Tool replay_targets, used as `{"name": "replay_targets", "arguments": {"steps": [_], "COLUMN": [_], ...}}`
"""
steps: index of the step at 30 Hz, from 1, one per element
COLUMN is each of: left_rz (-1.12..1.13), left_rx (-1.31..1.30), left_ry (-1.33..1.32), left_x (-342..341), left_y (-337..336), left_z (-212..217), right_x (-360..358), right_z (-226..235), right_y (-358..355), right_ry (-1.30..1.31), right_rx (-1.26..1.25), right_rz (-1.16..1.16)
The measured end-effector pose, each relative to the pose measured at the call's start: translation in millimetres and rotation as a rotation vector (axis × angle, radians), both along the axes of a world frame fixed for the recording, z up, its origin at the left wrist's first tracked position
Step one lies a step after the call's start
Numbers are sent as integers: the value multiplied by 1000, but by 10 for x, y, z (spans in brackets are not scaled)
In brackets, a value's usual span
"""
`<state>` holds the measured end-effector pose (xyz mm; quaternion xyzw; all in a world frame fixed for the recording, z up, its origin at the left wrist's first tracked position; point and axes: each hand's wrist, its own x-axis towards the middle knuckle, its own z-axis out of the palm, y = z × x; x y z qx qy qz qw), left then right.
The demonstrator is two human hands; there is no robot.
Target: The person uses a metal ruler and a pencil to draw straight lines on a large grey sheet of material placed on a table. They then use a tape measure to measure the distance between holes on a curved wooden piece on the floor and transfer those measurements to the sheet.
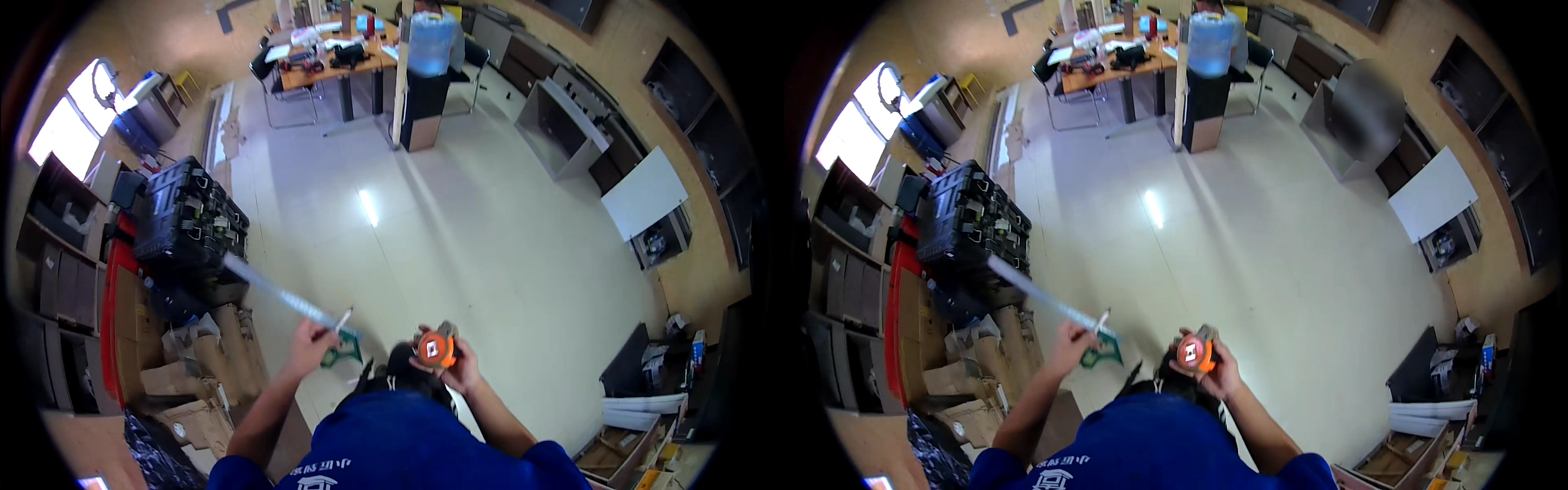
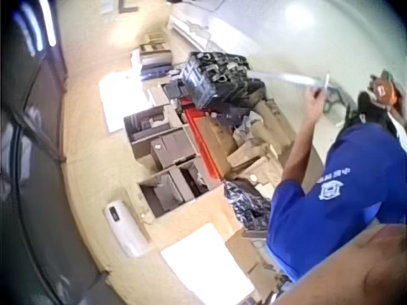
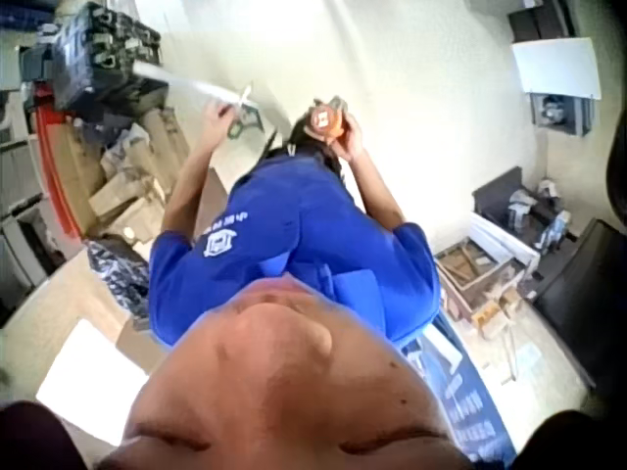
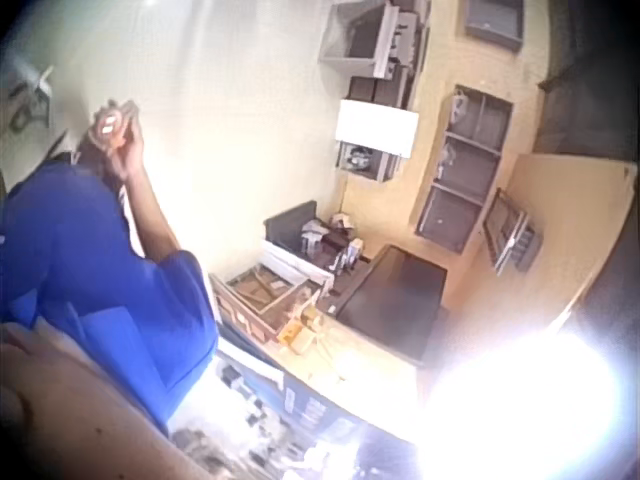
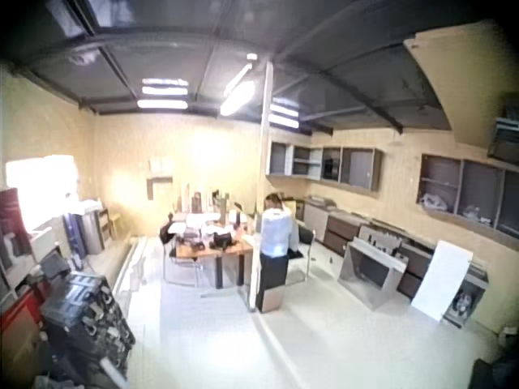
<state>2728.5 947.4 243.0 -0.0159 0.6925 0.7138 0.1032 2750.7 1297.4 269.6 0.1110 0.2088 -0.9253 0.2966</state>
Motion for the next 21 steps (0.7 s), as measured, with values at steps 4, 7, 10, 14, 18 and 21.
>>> {"name": "replay_targets", "arguments": {"steps": [4,7,10,14,18,21], "left_rz": [78,95,172,363,615,678], "left_rx": [145,173,155,118,69,166], "left_ry": [-68,-142,-257,-221,-168,-89], "left_x": [-1327,-2021,-2473,-2958,-3693,-4509], "left_y": [-79,-378,-866,-1542,-2163,-2687], "left_z": [204,26,-217,-31,15,-7], "right_x": [-1219,-2275,-3422,-4951,-6315,-7153], "right_z": [-40,-96,-201,91,100,249], "right_y": [-359,-743,-1314,-2322,-3287,-3970], "right_ry": [21,0,-38,41,130,159], "right_rx": [70,69,113,263,183,121], "right_rz": [-31,-1,101,399,570,594]}}
